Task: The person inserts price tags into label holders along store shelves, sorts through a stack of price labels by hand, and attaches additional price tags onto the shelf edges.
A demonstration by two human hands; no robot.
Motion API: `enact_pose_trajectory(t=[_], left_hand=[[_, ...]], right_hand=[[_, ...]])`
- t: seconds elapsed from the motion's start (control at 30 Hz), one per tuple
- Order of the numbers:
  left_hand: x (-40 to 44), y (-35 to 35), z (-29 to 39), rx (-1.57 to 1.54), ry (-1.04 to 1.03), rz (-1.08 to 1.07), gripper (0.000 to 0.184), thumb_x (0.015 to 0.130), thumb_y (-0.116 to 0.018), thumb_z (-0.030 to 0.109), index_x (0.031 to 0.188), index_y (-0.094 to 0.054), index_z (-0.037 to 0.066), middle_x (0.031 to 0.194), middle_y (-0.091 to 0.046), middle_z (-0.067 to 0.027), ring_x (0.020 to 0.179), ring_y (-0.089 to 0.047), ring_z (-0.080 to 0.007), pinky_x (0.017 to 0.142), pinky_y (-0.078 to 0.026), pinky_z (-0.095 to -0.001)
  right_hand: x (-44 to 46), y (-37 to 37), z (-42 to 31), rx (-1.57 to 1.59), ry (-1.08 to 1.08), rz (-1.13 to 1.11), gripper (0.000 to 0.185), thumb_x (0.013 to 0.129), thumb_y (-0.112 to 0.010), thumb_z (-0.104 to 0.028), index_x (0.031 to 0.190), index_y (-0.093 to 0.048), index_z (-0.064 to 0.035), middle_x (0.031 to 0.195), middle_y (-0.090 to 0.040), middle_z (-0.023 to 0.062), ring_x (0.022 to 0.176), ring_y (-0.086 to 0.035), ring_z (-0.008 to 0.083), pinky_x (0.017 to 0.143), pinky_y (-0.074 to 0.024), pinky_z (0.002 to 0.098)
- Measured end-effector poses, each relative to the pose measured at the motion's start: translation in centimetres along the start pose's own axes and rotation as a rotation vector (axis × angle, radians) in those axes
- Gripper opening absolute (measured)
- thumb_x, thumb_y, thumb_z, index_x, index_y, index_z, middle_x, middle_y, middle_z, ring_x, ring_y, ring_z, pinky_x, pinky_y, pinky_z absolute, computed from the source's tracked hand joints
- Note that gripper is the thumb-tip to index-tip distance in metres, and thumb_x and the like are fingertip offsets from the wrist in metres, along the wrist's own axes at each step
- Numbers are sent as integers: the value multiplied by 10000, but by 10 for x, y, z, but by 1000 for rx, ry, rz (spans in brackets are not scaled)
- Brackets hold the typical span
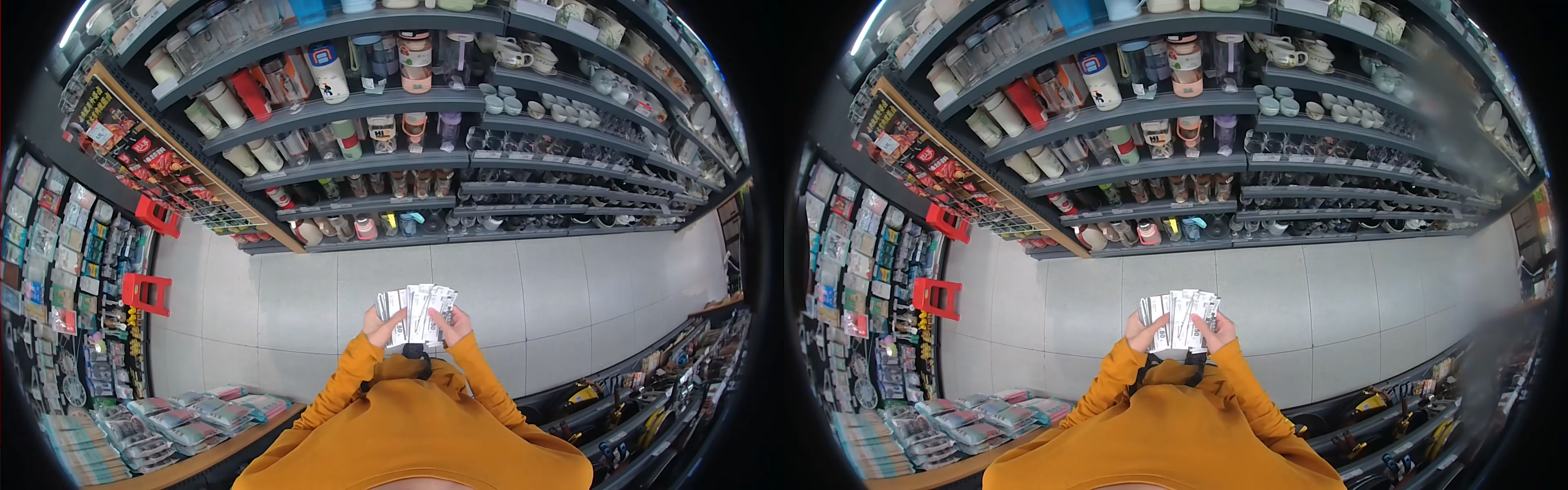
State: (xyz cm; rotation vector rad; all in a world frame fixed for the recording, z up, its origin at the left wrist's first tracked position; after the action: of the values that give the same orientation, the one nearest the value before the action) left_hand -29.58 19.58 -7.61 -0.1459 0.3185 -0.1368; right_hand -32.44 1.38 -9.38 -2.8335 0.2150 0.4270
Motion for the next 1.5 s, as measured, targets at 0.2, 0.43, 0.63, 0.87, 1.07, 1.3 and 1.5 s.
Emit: enact_pose_trajectory(t=[0.2,0.43,0.63,0.87,1.07,1.3,1.5], left_hand=[[-8,3,18,-60,165,-24,349,817,-702,98,1111,-562,-26,999,-654,-83,857,-625,-127,755,-513,-254],[-1,-13,24,85,-69,-90,457,795,-722,74,1182,-505,-38,1017,-629,-77,889,-596,-101,769,-503,-242],[-11,-15,35,162,-66,25,442,793,-720,65,1175,-512,-12,1041,-619,-83,900,-598,-111,795,-501,-247],[-8,-18,11,-44,36,-62,399,871,-617,48,1245,-495,-18,1099,-611,-102,959,-589,-132,824,-495,-251],[-5,-17,14,-131,60,-60,401,858,-630,37,1233,-501,-22,1097,-612,-95,962,-583,-122,831,-488,-247],[-10,-18,26,44,-94,-18,438,907,-548,53,1323,-424,-6,1098,-597,-84,981,-555,-109,860,-453,-239],[-14,-14,40,98,-104,-29,434,934,-504,92,1345,-404,-7,1116,-584,-87,998,-531,-114,895,-417,-242]], right_hand=[[10,23,-5,65,20,82,267,865,-644,-98,1090,-563,21,962,-649,64,822,-601,97,720,-494,245],[-4,-20,15,106,-87,-66,266,938,-539,-165,1136,-529,13,1039,-613,51,914,-550,85,809,-449,237],[-9,-26,4,-38,68,-16,262,906,-597,-148,1103,-558,19,999,-634,54,871,-572,84,772,-468,241],[-12,-28,2,-56,-15,-83,289,882,-636,-160,1094,-568,23,982,-641,56,851,-579,85,764,-475,244],[-10,-28,8,-29,-41,-81,319,876,-649,-186,1101,-563,23,978,-638,53,862,-566,77,770,-468,241],[-10,-30,3,-54,19,-40,270,865,-657,-150,1059,-590,25,935,-649,42,799,-576,66,714,-477,229],[-3,-11,-1,-22,55,43,244,859,-664,-145,1017,-613,33,903,-663,48,776,-586,66,687,-482,225]])
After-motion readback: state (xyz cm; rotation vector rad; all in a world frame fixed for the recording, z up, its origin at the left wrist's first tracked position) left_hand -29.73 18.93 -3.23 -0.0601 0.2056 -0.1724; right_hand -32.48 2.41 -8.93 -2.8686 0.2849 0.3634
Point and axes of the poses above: each hand's wrist, its own x-axis towards the middle knuckle, its own y-axis out of the back of the hand, z = x × y, the point moved 9 cm from there along x, towards the middle knuckle
